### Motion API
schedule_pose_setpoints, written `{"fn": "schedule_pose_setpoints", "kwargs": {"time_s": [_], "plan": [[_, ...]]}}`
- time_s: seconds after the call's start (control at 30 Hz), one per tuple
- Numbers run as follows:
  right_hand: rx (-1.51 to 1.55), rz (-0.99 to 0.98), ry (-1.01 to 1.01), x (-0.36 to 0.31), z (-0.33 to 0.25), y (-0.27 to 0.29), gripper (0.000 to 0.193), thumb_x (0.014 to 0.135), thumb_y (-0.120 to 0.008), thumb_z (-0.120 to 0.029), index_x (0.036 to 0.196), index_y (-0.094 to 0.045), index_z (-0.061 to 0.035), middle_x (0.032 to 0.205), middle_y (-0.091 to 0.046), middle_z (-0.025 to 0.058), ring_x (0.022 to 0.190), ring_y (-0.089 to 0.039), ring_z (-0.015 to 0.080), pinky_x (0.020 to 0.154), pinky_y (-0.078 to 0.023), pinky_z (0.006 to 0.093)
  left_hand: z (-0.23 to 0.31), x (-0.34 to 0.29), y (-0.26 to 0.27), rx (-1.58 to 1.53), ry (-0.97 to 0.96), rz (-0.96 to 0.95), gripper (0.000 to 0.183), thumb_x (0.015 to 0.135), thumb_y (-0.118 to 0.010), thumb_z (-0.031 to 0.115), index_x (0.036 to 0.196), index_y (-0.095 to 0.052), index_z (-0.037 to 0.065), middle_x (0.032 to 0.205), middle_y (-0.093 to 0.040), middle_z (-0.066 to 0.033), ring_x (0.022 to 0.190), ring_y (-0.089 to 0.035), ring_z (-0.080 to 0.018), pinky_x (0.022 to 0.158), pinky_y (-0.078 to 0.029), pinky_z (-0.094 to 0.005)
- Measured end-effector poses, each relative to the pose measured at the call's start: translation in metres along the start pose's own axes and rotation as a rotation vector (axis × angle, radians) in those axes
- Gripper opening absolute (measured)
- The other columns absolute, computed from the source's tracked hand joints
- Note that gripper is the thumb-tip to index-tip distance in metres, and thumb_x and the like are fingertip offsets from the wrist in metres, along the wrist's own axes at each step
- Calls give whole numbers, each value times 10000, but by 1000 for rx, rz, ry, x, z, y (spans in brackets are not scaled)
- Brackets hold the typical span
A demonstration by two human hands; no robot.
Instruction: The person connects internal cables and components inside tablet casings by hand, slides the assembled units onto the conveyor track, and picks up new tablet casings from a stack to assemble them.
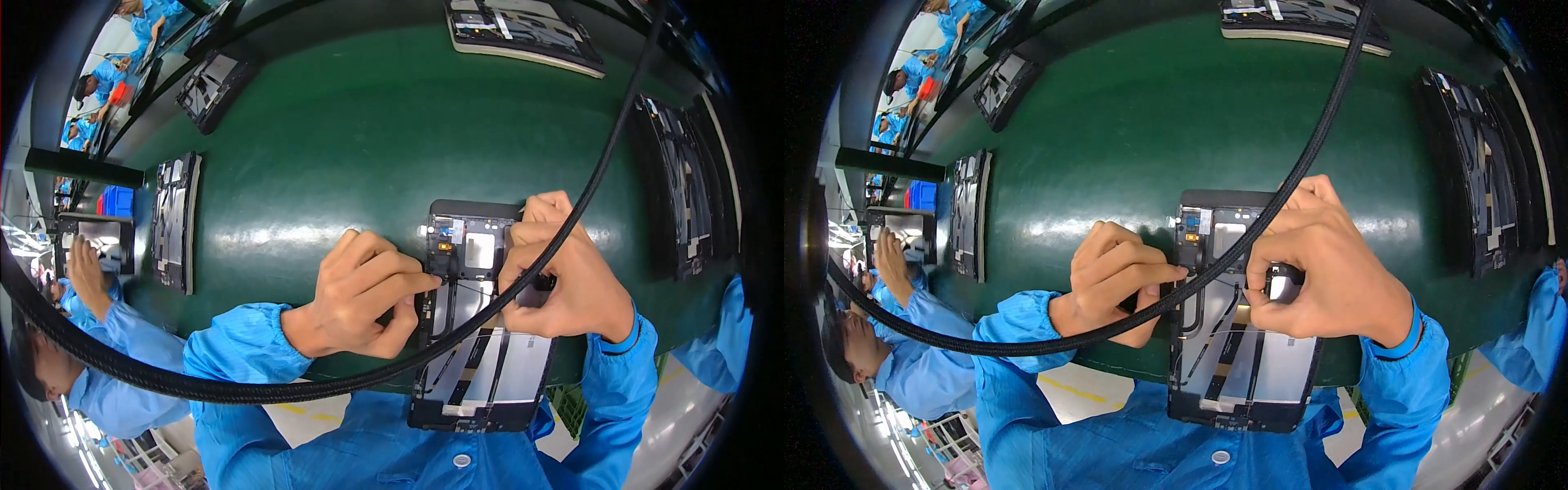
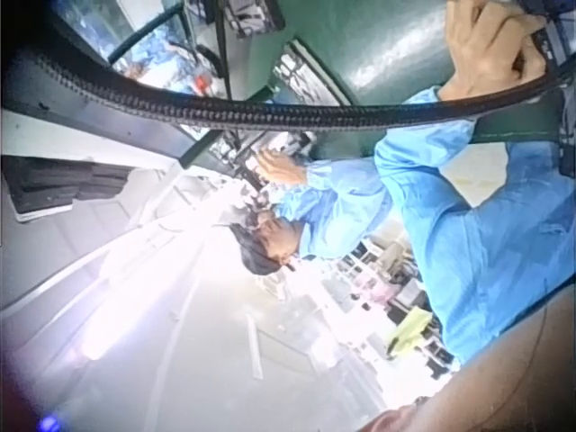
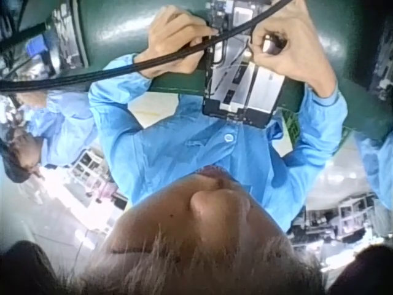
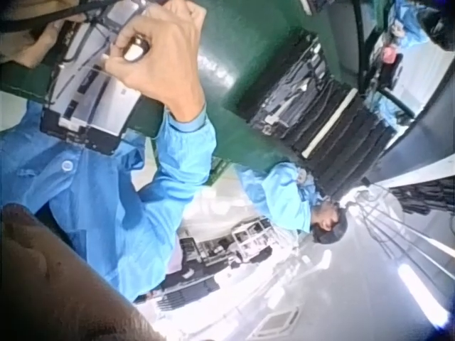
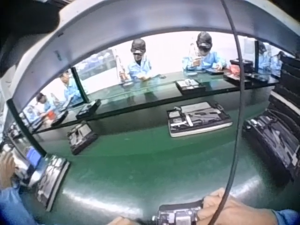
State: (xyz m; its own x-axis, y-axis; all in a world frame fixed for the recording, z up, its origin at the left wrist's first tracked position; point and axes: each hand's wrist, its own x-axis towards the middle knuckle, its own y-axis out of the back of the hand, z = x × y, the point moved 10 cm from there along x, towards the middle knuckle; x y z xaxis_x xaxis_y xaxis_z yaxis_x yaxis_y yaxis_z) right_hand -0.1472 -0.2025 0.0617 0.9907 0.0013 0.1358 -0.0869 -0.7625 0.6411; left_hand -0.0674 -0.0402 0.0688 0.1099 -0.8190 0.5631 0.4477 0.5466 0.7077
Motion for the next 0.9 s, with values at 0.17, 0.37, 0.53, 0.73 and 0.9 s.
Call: {"fn": "schedule_pose_setpoints", "kwargs": {"time_s": [0.17,0.37,0.53,0.73,0.9], "plan": [[9,15,17,-2,0,0,120,569,-814,-117,650,-728,-96,729,-682,27,860,-610,267,981,-379,428,7,3,-1,43,-12,-32,352,698,-719,33,1038,-812,48,972,-738,-58,808,-611,-257,681,-430,-397],[3,3,39,-1,0,1,109,578,-804,-110,656,-730,-94,754,-697,38,902,-610,279,970,-382,428,21,1,-8,156,16,-144,400,743,-767,83,1134,-788,1,1043,-729,-91,851,-636,-259,727,-447,-408],[43,39,69,-4,0,11,83,644,-824,-96,676,-747,-94,699,-631,31,843,-571,263,906,-370,424,23,-2,-14,218,-68,-147,398,776,-756,137,1150,-795,6,1052,-732,-90,894,-661,-254,747,-464,-410],[-2,75,35,-10,4,25,77,711,-860,-95,705,-783,-93,581,-433,10,731,-448,210,763,-303,422,31,-1,-13,338,-343,-62,370,796,-753,249,1115,-827,78,1085,-753,-37,950,-670,-228,879,-504,-412],[-1,29,-46,-19,16,31,77,741,-855,-94,720,-794,-53,554,-553,41,651,-500,218,658,-369,411,20,20,-28,148,-365,-186,374,782,-751,346,1107,-876,210,1023,-712,29,975,-628,-193,983,-494,-419]]}}
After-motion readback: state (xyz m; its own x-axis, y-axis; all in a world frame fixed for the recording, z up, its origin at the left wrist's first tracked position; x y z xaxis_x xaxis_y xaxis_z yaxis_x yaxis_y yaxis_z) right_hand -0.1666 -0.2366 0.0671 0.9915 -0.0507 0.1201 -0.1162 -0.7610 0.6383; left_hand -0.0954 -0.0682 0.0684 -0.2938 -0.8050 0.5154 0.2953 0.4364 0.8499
